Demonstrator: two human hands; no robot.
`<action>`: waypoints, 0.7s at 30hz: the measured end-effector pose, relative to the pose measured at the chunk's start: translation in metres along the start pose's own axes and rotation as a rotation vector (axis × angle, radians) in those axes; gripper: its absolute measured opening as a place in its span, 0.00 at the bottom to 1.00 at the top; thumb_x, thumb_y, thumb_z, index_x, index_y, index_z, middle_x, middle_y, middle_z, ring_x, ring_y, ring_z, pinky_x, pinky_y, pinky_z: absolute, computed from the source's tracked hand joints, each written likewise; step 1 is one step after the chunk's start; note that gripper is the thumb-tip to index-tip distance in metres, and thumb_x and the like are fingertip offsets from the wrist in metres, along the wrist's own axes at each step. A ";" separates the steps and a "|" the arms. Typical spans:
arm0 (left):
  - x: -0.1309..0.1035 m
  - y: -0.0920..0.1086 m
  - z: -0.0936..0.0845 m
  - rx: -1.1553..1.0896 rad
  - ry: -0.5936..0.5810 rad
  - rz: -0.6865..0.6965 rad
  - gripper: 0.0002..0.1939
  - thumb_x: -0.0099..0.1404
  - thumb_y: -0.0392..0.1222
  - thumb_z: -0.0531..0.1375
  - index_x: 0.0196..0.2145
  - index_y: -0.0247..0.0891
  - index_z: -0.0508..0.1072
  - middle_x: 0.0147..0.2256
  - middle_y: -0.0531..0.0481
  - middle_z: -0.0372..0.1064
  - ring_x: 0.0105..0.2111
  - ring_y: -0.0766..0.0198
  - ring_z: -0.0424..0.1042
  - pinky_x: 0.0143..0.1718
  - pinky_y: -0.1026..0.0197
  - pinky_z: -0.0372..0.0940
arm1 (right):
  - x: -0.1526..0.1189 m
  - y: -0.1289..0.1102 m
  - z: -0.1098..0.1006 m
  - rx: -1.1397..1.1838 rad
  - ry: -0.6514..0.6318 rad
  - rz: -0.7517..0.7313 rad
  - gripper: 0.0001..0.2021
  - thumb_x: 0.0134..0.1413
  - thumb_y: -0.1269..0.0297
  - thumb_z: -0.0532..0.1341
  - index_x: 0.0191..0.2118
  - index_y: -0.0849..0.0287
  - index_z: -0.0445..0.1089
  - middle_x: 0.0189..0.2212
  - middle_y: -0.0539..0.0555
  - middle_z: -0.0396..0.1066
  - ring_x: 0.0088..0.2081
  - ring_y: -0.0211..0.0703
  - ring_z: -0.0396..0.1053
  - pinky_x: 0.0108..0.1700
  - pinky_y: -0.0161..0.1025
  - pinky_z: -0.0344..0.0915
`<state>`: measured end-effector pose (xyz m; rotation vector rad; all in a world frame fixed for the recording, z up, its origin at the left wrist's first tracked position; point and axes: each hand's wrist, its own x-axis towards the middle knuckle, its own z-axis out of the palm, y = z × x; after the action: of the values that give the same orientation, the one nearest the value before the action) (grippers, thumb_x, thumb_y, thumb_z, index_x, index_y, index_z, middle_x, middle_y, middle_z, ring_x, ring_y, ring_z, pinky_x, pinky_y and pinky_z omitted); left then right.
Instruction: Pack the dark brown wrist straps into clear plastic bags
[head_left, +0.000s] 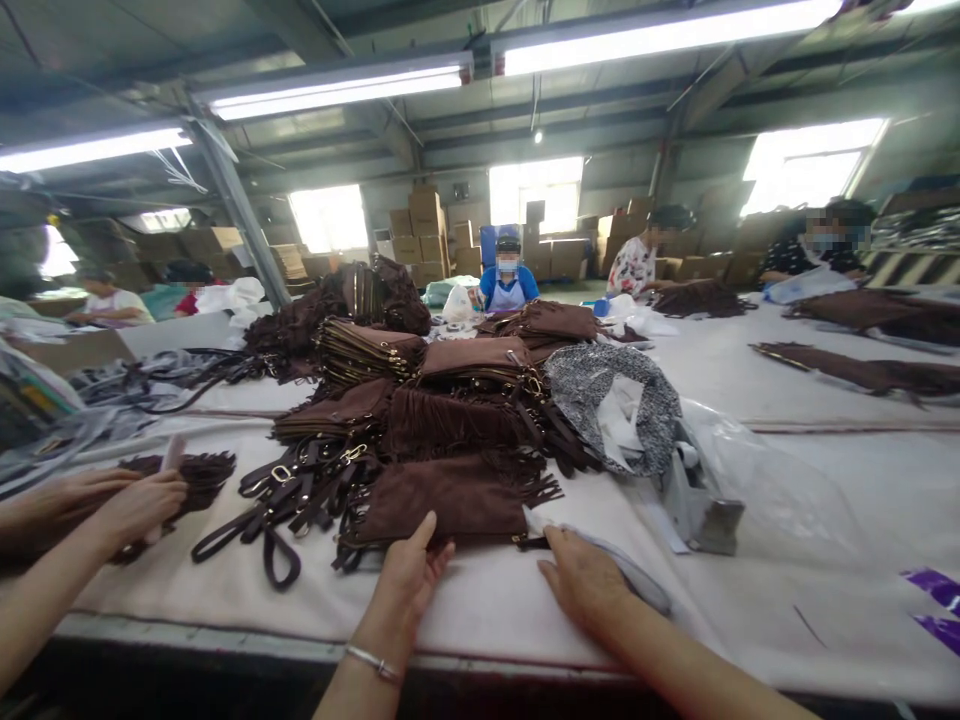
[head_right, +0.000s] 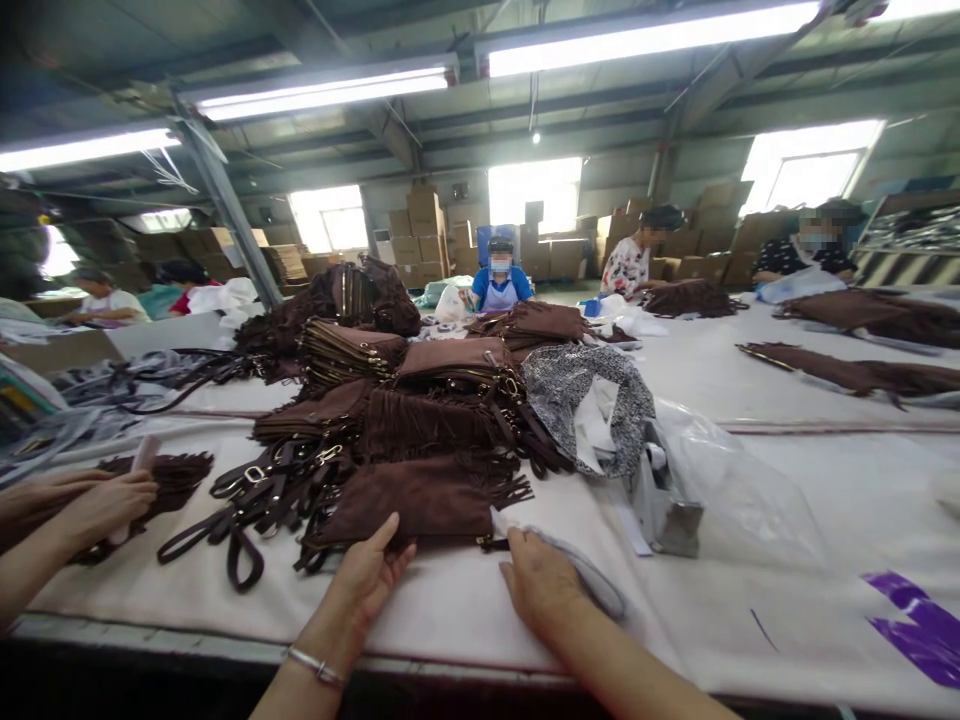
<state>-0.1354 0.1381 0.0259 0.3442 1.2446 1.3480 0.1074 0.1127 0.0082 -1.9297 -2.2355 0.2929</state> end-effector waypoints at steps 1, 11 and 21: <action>-0.007 -0.002 -0.003 0.074 -0.056 -0.071 0.08 0.57 0.36 0.65 0.33 0.32 0.71 0.32 0.45 0.72 0.28 0.64 0.73 0.24 0.65 0.70 | 0.000 0.003 -0.001 -0.015 -0.009 0.000 0.15 0.58 0.64 0.55 0.49 0.62 0.67 0.42 0.62 0.72 0.43 0.53 0.70 0.43 0.43 0.63; -0.066 -0.056 0.051 0.469 -0.414 -0.320 0.16 0.58 0.52 0.60 0.31 0.33 0.71 0.31 0.40 0.74 0.25 0.61 0.73 0.23 0.63 0.64 | -0.033 -0.014 -0.013 -0.025 0.055 -0.152 0.11 0.54 0.74 0.53 0.34 0.61 0.73 0.34 0.60 0.73 0.37 0.49 0.70 0.41 0.41 0.62; -0.040 -0.086 0.088 0.135 -0.384 -0.359 0.06 0.55 0.36 0.64 0.24 0.32 0.71 0.23 0.46 0.71 0.22 0.64 0.70 0.26 0.64 0.63 | -0.053 -0.007 -0.015 0.574 0.082 -0.132 0.06 0.54 0.67 0.57 0.38 0.60 0.69 0.33 0.54 0.74 0.34 0.42 0.70 0.36 0.36 0.62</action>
<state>-0.0082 0.1195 0.0096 0.4285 1.0158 0.8459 0.1125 0.0602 0.0246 -1.4582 -1.9306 0.7278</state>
